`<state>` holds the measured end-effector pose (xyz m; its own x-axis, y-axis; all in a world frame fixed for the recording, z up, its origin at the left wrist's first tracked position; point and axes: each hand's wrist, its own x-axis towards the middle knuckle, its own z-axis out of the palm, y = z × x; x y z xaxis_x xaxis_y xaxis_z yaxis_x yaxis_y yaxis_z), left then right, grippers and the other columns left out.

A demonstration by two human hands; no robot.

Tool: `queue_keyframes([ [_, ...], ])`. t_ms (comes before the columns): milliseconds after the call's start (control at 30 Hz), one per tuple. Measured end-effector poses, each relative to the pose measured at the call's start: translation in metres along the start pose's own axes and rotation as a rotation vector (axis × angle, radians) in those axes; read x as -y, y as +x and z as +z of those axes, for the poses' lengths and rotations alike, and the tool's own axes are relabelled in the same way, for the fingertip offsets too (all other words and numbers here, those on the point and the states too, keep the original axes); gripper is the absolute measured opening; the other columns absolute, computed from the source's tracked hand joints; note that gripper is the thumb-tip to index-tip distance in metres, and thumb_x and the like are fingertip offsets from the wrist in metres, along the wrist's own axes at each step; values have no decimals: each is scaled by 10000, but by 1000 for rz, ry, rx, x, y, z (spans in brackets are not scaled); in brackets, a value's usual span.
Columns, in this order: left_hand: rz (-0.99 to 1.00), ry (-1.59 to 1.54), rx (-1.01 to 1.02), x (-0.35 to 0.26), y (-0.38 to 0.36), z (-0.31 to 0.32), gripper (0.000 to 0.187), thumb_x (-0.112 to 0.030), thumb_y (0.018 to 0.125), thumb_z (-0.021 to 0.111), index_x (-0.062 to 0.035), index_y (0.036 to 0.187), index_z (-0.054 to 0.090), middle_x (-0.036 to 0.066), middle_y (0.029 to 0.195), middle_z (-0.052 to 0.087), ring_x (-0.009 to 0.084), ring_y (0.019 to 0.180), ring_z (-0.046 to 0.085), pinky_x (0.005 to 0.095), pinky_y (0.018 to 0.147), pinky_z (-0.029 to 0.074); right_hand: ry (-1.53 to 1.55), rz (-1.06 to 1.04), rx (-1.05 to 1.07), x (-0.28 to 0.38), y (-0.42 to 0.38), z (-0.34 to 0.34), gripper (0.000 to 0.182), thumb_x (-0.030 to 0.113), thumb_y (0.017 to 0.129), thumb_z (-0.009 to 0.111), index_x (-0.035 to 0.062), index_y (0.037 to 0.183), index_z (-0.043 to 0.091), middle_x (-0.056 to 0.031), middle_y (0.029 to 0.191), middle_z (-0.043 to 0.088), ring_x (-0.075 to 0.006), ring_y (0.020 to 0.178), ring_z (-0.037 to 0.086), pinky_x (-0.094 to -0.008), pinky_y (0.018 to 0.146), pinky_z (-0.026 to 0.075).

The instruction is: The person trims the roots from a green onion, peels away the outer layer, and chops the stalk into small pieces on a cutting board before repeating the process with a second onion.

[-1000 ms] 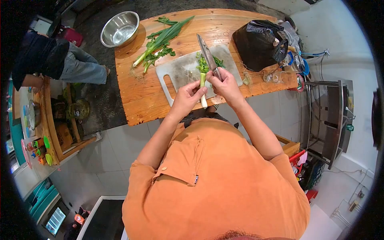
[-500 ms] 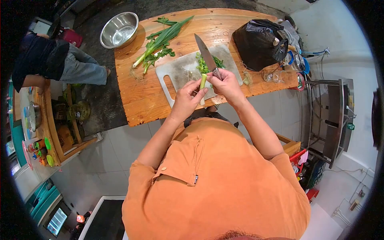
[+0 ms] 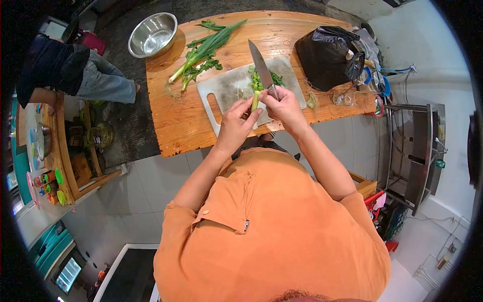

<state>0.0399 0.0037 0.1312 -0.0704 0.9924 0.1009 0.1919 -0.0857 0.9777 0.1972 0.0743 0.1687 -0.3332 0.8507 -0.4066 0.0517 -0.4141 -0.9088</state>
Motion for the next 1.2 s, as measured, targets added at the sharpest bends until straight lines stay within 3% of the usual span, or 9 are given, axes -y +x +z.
queue_keyframes([
  [267,15,-10,-13,6,-1,3,362,-152,918,726,16,1233,665,116,939,656,196,781,645,296,721,527,57,28,20,-7,2,-5,134,179,937,688,66,891,633,64,652,506,-32,509,429,-218,452,324],
  [367,-22,-81,13,3,0,4,346,-161,938,712,7,1237,671,87,935,657,153,792,638,286,739,522,38,28,-5,-5,1,-5,174,208,952,684,65,876,623,66,639,495,-32,506,426,-220,450,324],
  [433,-155,-315,90,7,-1,5,326,-169,973,676,-2,1254,669,40,939,669,108,824,628,273,761,521,61,37,-16,-5,0,-3,81,140,980,631,72,938,614,78,627,457,-21,466,361,-223,426,269],
  [567,-261,-461,198,11,0,1,322,-156,1016,615,9,1292,635,11,981,667,106,877,621,265,818,508,79,44,-20,-2,-6,-3,58,122,978,614,67,965,610,78,636,459,-21,470,360,-218,434,271],
  [867,-255,-563,236,7,2,-1,232,-170,1040,568,22,1138,656,11,935,673,94,866,609,273,821,507,1,11,-64,7,-11,3,121,141,952,661,54,1029,625,72,659,494,-18,492,386,-220,446,272],
  [1200,-211,-390,320,5,0,-5,229,-207,1041,572,0,1059,667,-14,897,648,75,858,576,259,803,486,-311,-211,-103,-9,-7,-11,193,172,909,712,29,815,623,59,642,511,-29,612,423,-248,530,345],
])
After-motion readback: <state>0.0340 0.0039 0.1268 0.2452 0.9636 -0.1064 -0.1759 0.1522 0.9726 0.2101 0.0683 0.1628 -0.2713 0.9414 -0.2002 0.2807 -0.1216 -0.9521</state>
